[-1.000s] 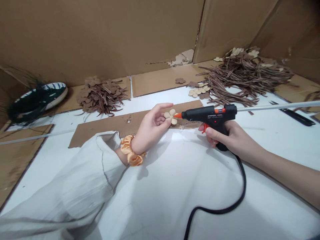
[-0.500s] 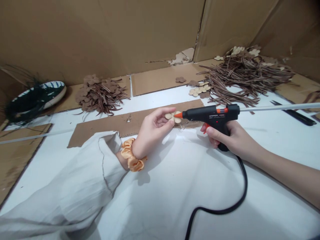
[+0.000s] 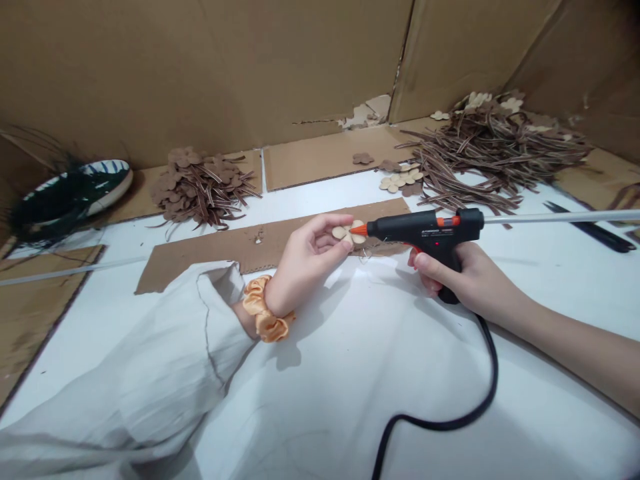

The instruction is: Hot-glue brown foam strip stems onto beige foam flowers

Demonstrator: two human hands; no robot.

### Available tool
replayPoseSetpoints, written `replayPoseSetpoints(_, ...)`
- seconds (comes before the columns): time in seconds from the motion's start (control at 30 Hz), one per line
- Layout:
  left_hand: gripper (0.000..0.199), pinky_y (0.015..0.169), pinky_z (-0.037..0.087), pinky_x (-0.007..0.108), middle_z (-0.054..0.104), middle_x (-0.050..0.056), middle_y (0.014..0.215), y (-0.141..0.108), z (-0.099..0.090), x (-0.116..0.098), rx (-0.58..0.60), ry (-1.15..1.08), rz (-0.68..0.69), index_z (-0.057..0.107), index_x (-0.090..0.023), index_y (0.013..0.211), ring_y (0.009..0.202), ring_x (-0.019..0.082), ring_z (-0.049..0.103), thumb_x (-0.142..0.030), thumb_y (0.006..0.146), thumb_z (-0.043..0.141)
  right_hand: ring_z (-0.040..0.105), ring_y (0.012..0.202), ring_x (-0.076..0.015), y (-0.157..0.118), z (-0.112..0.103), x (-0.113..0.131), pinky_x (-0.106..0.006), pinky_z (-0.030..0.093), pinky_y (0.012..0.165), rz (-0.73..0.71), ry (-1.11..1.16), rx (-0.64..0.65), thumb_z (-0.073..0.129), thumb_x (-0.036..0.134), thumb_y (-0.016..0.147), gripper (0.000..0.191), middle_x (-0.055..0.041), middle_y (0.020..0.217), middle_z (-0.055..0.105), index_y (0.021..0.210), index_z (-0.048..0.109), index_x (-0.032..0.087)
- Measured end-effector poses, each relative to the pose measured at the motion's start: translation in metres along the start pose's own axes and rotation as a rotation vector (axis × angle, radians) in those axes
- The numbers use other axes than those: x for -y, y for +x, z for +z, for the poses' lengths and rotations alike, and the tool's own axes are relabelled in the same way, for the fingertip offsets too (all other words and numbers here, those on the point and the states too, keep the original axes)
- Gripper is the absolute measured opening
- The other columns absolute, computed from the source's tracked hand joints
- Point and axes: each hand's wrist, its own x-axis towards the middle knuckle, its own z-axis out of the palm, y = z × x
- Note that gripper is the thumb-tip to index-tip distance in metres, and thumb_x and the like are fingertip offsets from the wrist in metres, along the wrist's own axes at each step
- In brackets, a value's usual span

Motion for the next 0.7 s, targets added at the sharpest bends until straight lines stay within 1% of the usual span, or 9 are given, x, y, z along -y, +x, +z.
replayPoseSetpoints(0.17,0.033,0.078,0.050,0.026,0.068,0.009,0.103,0.0001,-0.0001,-0.0005,-0.011,0.004,0.004,0.060,-0.013,0.108,0.084,0.015,0.065,-0.021,0.077,0.068,0.051,0.048,-0.0143,0.0002,0.0014,0.0001,-0.027,0.043,0.050,-0.003,0.001,-0.017,0.058,0.057,0.077,0.039,0.0009,0.050,0.052,0.068,0.053,0.019)
replayPoseSetpoints(0.3,0.026,0.075,0.050,0.025,0.068,0.005,0.089,0.0004,0.0000,-0.0030,-0.029,0.000,0.010,0.061,-0.013,0.104,0.076,0.013,0.064,-0.019,0.079,0.065,0.051,0.048,-0.0142,0.0005,0.0016,0.0004,-0.027,0.043,0.049,-0.013,0.002,-0.026,0.058,0.057,0.076,0.040,0.0009,0.049,0.052,0.065,0.052,0.020)
replayPoseSetpoints(0.43,0.022,0.073,0.049,0.024,0.064,0.002,0.076,0.0002,0.0005,-0.0057,-0.036,-0.003,0.006,0.061,-0.012,0.102,0.070,0.011,0.060,-0.016,0.081,0.059,0.051,0.048,-0.0136,0.0007,0.0015,0.0013,-0.027,0.043,0.051,-0.015,-0.004,-0.023,0.058,0.057,0.077,0.041,0.0005,0.049,0.052,0.060,0.051,0.020)
replayPoseSetpoints(0.7,0.020,0.073,0.049,0.026,0.064,0.002,0.075,-0.0010,0.0005,-0.0049,-0.036,-0.028,0.024,0.062,-0.014,0.100,0.071,0.012,0.060,-0.020,0.081,0.061,0.050,0.048,-0.0123,-0.0001,0.0019,0.0025,-0.025,0.042,0.051,-0.013,0.002,-0.016,0.057,0.058,0.078,0.043,0.0007,0.049,0.052,0.058,0.050,0.020)
